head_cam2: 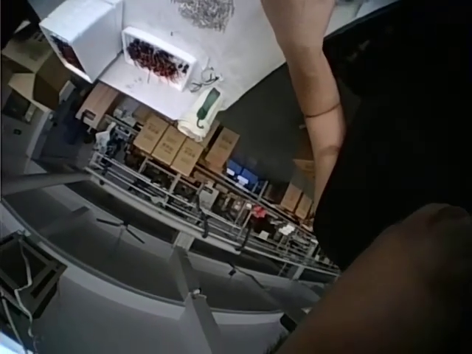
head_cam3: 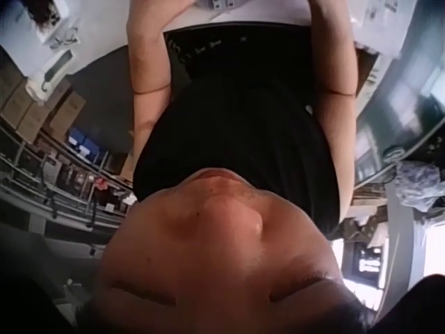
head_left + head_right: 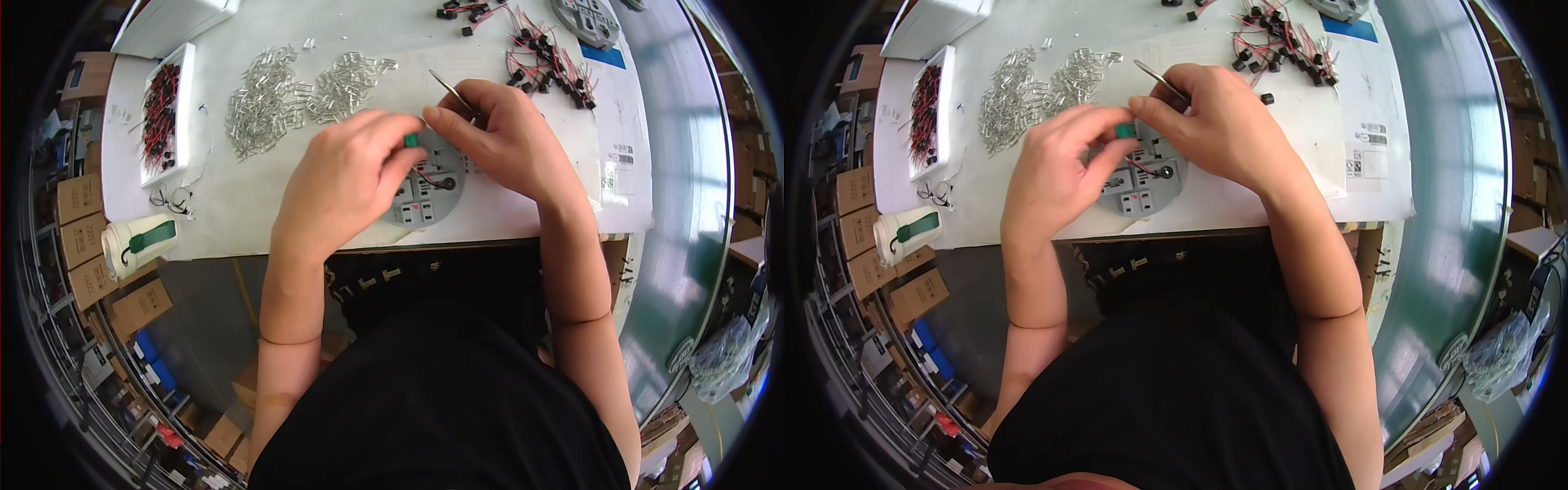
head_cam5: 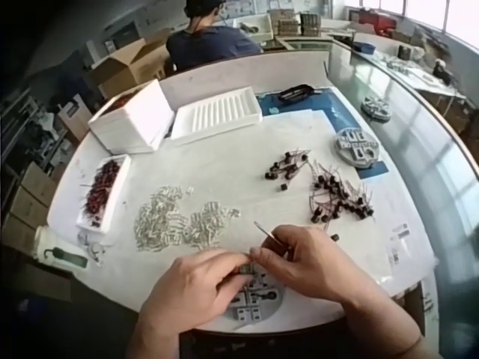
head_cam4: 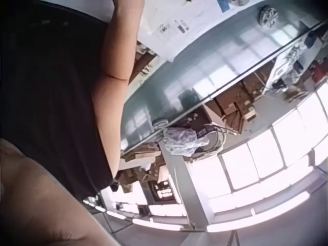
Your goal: Assembling small precision components into a circular jig at a workbench.
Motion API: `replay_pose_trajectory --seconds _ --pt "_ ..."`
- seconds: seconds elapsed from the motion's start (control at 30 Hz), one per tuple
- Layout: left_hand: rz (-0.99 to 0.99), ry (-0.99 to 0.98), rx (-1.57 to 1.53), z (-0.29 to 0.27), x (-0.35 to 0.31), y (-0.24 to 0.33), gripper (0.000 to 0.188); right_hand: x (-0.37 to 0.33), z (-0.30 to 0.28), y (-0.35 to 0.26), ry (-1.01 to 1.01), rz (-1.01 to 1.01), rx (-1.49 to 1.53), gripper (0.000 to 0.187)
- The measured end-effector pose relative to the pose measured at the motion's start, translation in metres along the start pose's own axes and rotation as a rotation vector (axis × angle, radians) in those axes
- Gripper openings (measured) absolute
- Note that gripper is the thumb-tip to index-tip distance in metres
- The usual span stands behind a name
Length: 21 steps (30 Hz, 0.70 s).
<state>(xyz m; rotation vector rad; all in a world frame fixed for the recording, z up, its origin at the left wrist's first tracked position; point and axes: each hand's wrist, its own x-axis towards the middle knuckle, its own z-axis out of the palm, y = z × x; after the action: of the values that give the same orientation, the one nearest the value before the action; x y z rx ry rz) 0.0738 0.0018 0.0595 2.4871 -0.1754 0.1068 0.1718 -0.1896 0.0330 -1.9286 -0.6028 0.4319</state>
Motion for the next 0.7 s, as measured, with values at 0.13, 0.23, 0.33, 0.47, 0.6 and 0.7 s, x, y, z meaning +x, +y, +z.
replay_pose_trajectory --seconds 0.13,0.23,0.33,0.47,0.6,0.7 --pt "0.028 -0.011 0.074 0.001 0.0 -0.001 0.024 -0.005 -0.001 0.002 -0.065 0.049 0.038 0.037" --pt "0.055 0.033 0.098 -0.005 -0.002 -0.005 0.031 -0.007 0.0 -0.005 -0.046 0.125 0.17 0.037" --pt "0.09 0.102 0.09 -0.004 -0.005 -0.004 0.047 -0.004 -0.004 0.001 -0.005 0.141 0.308 0.039" --pt "-0.036 0.006 0.419 0.005 -0.017 0.037 0.075 -0.001 0.0 -0.006 0.145 0.089 0.533 0.044" --pt "-0.098 -0.257 0.424 0.006 -0.018 0.044 0.094 -0.001 0.0 -0.006 0.321 0.034 0.672 0.044" --pt "0.163 0.21 0.02 0.001 -0.032 0.032 0.088 -0.002 -0.007 0.001 0.311 -0.061 0.659 0.042"
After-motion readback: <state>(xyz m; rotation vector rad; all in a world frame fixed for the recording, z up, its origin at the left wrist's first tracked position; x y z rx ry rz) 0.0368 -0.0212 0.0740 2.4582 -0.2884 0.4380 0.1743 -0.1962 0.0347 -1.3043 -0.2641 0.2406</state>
